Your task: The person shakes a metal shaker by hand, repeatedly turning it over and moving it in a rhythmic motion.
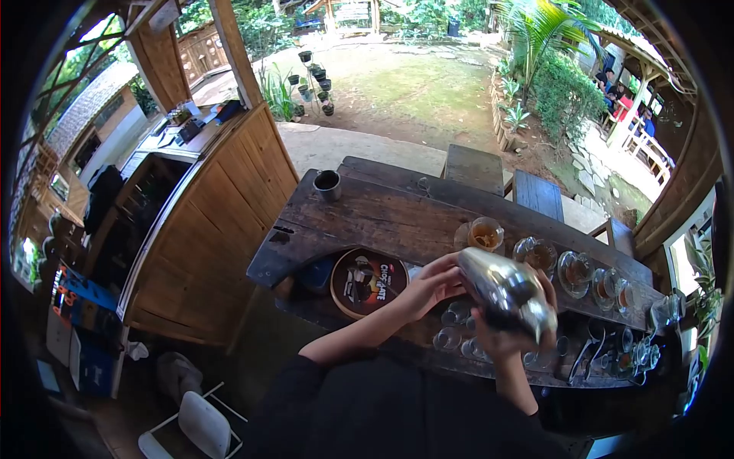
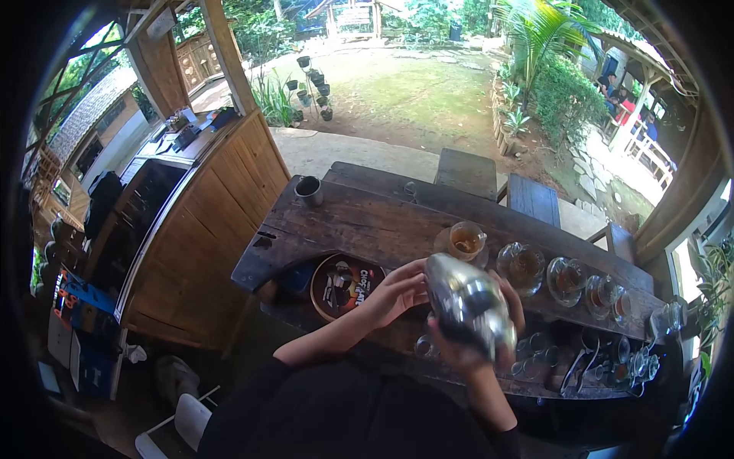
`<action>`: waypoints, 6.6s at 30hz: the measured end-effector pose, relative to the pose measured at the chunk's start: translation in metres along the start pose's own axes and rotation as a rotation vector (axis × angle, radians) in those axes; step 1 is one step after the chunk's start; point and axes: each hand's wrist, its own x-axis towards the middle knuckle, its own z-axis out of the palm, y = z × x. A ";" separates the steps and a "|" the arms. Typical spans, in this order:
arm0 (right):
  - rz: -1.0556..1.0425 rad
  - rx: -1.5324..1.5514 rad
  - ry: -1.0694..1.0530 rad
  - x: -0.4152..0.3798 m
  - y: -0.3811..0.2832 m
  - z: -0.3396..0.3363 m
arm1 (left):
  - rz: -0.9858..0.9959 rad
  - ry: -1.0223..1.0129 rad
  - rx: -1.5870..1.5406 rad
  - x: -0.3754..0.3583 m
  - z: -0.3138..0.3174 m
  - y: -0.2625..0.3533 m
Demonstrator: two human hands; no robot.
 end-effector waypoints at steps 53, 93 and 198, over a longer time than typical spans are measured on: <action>-0.319 0.381 -0.133 -0.038 0.026 0.031 | 0.263 -0.107 0.167 -0.021 -0.012 0.020; -0.008 -0.169 -0.138 -0.005 0.001 0.009 | 0.238 0.092 0.445 0.002 0.012 0.021; -0.156 0.574 0.128 -0.144 -0.177 -0.097 | 0.118 0.186 0.149 -0.222 0.093 -0.105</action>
